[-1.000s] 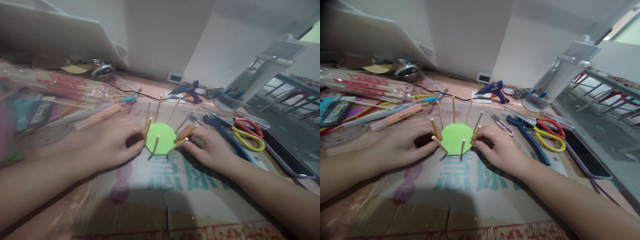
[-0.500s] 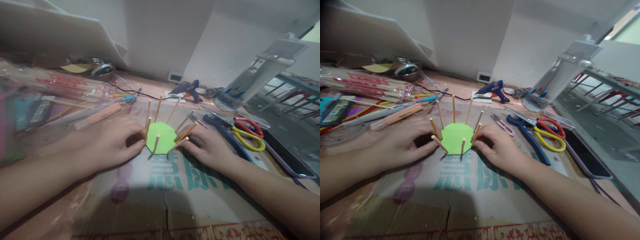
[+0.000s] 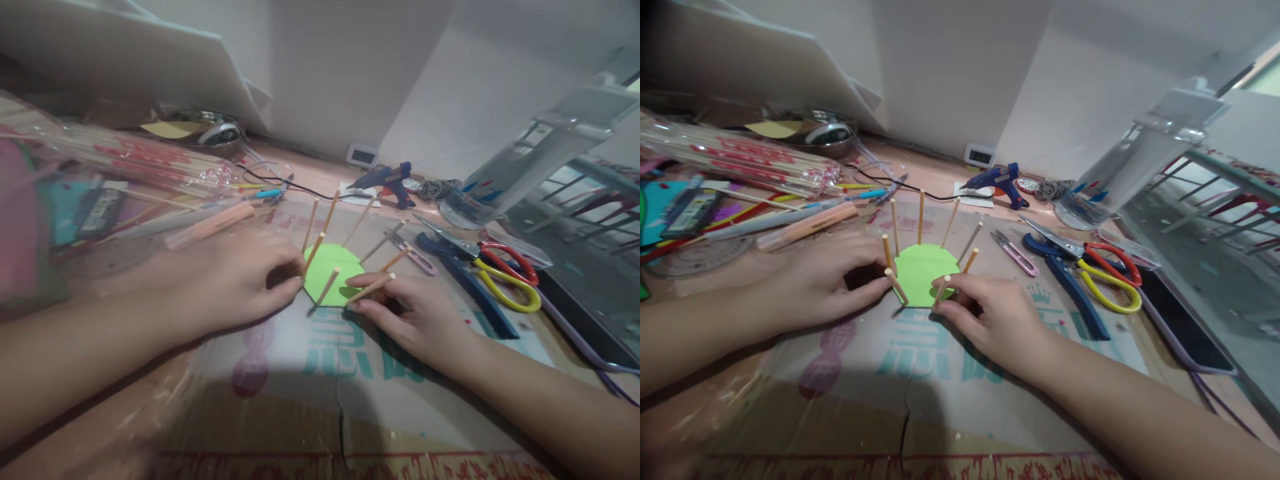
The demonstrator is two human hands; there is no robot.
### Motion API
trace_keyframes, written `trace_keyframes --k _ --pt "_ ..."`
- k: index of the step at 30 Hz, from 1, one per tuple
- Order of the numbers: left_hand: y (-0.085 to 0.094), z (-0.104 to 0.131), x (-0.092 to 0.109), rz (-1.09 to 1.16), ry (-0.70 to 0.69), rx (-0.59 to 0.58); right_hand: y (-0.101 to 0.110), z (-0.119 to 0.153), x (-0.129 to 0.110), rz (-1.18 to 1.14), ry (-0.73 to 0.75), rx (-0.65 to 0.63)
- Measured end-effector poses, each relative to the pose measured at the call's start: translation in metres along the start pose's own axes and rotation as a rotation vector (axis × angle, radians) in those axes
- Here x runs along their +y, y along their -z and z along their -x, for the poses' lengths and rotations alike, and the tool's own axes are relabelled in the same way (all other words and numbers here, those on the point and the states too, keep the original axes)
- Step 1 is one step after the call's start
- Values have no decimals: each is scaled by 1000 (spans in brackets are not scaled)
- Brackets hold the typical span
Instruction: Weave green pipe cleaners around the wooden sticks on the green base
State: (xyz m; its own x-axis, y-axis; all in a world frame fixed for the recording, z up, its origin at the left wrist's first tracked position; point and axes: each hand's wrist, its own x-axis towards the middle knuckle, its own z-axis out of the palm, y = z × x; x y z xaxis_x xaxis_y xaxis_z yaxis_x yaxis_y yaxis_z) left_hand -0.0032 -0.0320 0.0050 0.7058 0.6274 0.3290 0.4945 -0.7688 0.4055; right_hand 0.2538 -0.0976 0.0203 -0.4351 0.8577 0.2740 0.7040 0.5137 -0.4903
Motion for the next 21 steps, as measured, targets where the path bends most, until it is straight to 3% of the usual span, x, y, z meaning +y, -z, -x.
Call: trace_keyframes --k 15,21 --pt "-2 0 1 -6 8 7 0 -1 3 16 48 -44" --pt "0 2 3 -10 29 60 0 0 4 19 59 -55"
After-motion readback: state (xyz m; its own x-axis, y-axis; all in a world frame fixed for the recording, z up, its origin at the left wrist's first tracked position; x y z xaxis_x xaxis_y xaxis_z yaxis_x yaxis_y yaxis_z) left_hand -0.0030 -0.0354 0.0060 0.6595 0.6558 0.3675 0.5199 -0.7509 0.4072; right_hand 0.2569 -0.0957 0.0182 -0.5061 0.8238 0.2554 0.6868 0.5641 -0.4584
